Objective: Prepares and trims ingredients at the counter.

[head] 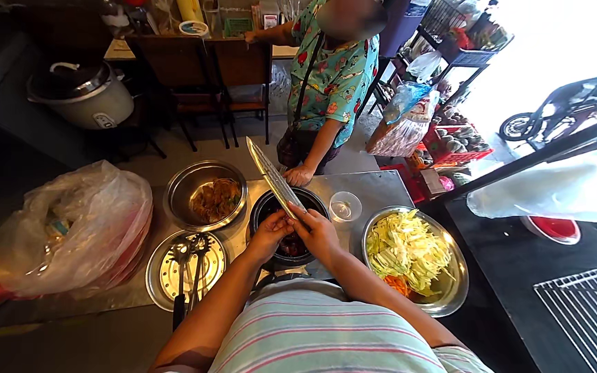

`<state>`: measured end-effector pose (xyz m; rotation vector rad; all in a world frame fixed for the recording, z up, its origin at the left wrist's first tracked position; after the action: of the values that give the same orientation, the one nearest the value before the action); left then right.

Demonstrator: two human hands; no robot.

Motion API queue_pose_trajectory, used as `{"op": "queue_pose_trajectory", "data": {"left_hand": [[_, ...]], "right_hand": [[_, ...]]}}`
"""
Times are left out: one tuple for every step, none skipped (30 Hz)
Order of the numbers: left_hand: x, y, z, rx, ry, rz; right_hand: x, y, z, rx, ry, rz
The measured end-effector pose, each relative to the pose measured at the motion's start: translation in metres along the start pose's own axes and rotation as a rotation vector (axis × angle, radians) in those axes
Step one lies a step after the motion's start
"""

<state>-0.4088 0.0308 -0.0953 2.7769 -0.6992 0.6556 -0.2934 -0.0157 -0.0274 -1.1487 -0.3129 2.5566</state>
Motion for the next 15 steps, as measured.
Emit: {"op": "queue_pose_trajectory", "data": {"left_hand": [[0.000,-0.001,0.000,0.004,0.005,0.002],[0.000,-0.001,-0.002,0.009,0.010,0.004],[0.002,-0.002,-0.005,0.015,0.012,0.012],[0.004,-0.001,-0.008,0.021,0.009,0.026],[0.006,-0.001,-0.012,0.031,0.002,0.046],[0.007,-0.002,-0.015,0.042,-0.008,0.062],[0.007,-0.003,-0.016,0.049,-0.016,0.070],[0.006,-0.004,-0.016,0.051,-0.021,0.071],[0.005,-0.005,-0.015,0.048,-0.026,0.068],[0.004,-0.005,-0.014,0.042,-0.026,0.058],[0.004,-0.006,-0.013,0.037,-0.024,0.046],[0.003,-0.006,-0.012,0.035,-0.020,0.036],[0.001,-0.006,-0.011,0.034,-0.016,0.030],[0.000,-0.006,-0.011,0.036,-0.013,0.028],[0.000,-0.007,-0.012,0.040,-0.012,0.031]], "right_hand": [[-0.002,0.000,0.001,-0.013,0.022,-0.031],[-0.004,-0.002,0.002,-0.024,0.034,-0.065],[-0.007,-0.003,0.003,-0.024,0.038,-0.088],[-0.010,-0.004,0.002,-0.010,0.033,-0.091],[-0.012,-0.006,0.001,0.011,0.019,-0.077],[-0.011,-0.009,-0.001,0.028,0.007,-0.054],[-0.010,-0.009,-0.003,0.033,0.001,-0.042],[-0.009,-0.009,-0.004,0.035,-0.001,-0.037],[-0.008,-0.009,-0.004,0.031,-0.006,-0.042],[-0.007,-0.008,-0.005,0.028,-0.017,-0.049],[-0.007,-0.008,-0.005,0.025,-0.032,-0.054],[-0.005,-0.007,-0.005,0.027,-0.053,-0.052],[-0.003,-0.006,-0.006,0.029,-0.078,-0.051],[-0.001,-0.005,-0.006,0.030,-0.105,-0.050],[0.000,-0.005,-0.007,0.028,-0.131,-0.053]]}}
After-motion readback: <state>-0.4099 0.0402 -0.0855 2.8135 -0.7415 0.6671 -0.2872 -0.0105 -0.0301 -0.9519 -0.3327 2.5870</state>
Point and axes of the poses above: each hand's wrist, its own y-axis away from the middle knuckle, its own x-axis out of the palm, z = x × y, the point moved 9 cm from there along -y, towards the middle knuckle, and after that the axes turned 9 degrees about -z, right-handed, at the moved point
